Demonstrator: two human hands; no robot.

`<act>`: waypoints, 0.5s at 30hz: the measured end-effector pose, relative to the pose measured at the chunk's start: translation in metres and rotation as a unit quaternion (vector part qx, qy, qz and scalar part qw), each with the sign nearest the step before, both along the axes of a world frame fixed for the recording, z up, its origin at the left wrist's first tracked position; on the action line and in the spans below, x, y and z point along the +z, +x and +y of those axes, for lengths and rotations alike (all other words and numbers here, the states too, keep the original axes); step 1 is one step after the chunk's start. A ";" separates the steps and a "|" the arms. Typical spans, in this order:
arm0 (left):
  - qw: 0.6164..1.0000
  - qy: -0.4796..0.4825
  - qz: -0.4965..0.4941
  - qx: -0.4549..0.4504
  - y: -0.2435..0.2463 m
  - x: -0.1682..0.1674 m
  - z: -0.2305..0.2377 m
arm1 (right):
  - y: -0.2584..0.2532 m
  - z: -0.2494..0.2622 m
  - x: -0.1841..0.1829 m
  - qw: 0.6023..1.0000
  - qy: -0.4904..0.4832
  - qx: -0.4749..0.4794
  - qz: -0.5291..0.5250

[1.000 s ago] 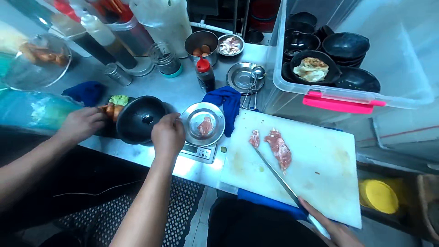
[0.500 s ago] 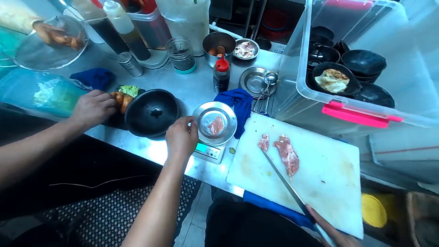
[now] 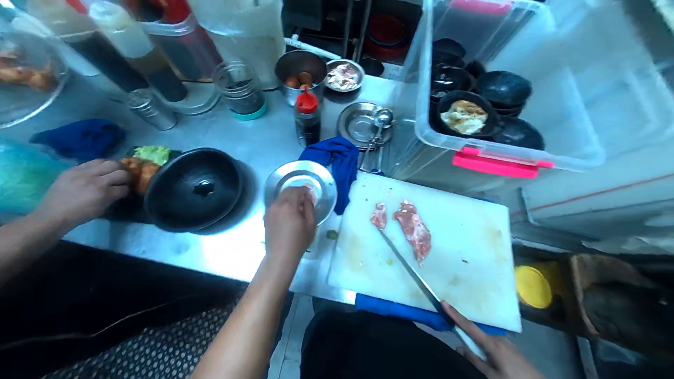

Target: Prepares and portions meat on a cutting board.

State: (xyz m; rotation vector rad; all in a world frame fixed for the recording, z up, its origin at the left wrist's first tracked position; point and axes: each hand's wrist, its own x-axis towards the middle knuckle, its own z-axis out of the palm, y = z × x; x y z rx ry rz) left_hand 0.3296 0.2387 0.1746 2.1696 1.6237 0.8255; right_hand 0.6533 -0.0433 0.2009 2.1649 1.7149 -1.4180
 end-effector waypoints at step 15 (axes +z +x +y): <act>0.920 -0.299 0.095 -0.237 0.145 -0.026 -0.002 | 0.016 -0.040 -0.026 0.978 0.089 -0.160 0.102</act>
